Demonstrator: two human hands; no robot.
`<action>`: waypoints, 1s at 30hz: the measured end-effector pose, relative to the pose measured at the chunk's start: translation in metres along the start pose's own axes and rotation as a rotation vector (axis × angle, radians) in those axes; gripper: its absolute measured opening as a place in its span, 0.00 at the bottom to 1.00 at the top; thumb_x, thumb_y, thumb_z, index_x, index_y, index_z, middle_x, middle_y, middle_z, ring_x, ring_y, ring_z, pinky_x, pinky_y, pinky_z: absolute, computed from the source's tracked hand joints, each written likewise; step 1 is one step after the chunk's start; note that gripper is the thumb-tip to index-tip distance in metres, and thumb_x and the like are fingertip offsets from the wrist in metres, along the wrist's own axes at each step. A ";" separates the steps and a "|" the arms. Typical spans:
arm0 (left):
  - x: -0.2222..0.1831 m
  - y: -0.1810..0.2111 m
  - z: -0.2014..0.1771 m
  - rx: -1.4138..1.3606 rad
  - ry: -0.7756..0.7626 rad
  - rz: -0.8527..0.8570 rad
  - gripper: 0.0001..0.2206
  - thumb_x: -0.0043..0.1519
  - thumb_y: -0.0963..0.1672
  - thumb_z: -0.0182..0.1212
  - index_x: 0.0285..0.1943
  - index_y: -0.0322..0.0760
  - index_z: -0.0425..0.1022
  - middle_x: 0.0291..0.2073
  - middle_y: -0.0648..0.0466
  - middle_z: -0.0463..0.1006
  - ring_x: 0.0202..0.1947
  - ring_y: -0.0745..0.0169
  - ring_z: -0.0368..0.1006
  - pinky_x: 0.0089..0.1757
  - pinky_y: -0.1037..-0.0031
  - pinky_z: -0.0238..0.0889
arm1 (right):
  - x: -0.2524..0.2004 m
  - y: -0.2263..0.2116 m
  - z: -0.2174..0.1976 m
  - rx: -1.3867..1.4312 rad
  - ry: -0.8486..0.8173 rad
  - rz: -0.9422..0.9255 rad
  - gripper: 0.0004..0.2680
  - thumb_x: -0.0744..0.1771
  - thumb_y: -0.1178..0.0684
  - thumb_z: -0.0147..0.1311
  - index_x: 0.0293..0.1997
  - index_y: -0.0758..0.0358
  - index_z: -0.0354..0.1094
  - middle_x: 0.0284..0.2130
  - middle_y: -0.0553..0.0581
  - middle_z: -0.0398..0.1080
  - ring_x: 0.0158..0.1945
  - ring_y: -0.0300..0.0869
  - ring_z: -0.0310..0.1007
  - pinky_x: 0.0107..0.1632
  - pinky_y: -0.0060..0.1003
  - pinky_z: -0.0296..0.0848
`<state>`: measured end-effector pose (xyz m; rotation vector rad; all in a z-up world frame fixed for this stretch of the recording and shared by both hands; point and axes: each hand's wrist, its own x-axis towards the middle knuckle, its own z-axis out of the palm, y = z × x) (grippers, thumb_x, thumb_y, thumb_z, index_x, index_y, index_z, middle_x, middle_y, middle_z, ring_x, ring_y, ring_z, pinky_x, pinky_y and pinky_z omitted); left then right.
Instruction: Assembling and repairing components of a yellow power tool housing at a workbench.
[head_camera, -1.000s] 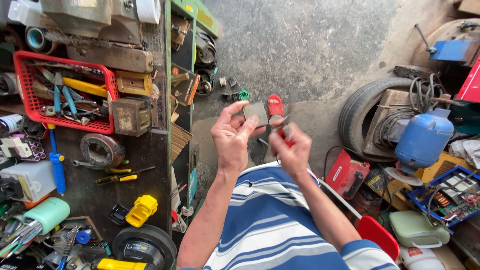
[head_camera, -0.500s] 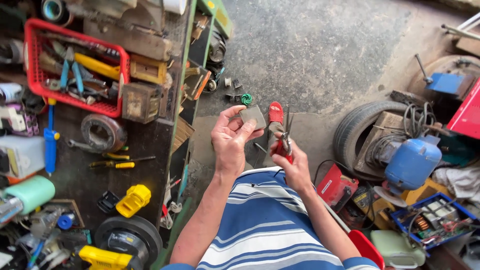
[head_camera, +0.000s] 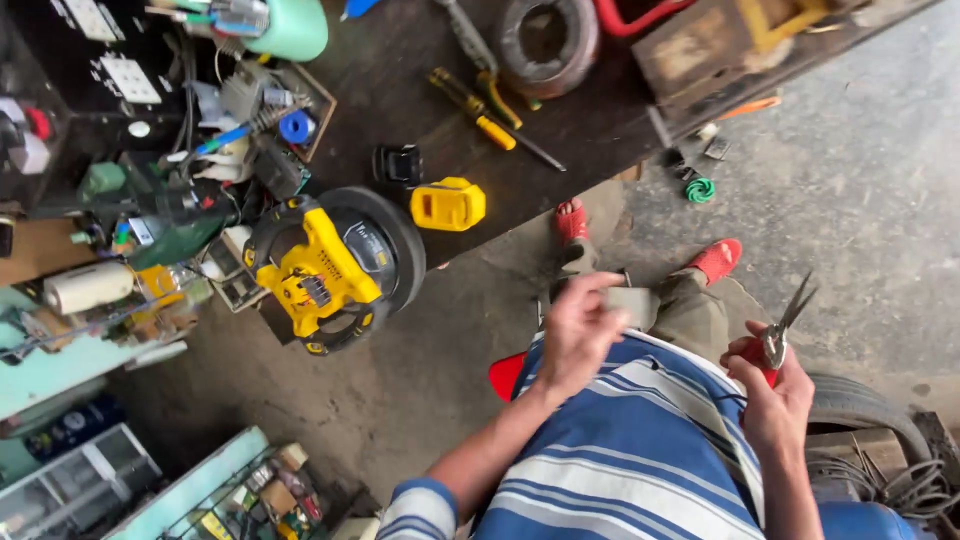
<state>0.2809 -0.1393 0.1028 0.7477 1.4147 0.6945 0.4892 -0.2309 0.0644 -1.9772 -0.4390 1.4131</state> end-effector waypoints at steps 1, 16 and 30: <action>-0.003 -0.005 -0.026 0.014 0.095 0.029 0.17 0.59 0.39 0.61 0.58 0.37 0.74 0.32 0.53 0.78 0.27 0.71 0.72 0.29 0.78 0.72 | -0.001 -0.012 0.007 -0.196 -0.023 0.028 0.17 0.63 0.56 0.53 0.60 0.66 0.70 0.38 0.53 0.72 0.45 0.41 0.67 0.56 0.38 0.63; 0.102 0.041 -0.238 0.224 0.281 0.077 0.17 0.62 0.37 0.57 0.61 0.40 0.74 0.42 0.46 0.79 0.17 0.70 0.72 0.22 0.84 0.68 | 0.005 -0.041 0.176 -0.386 -0.140 0.031 0.17 0.64 0.54 0.54 0.59 0.58 0.69 0.37 0.48 0.69 0.42 0.39 0.67 0.52 0.38 0.66; 0.119 0.006 -0.262 0.057 0.313 0.136 0.19 0.62 0.38 0.52 0.62 0.43 0.77 0.47 0.49 0.79 0.32 0.63 0.73 0.27 0.77 0.70 | 0.086 0.006 0.261 -0.182 -0.285 -0.184 0.17 0.66 0.62 0.53 0.62 0.75 0.69 0.51 0.72 0.74 0.59 0.54 0.71 0.64 0.43 0.63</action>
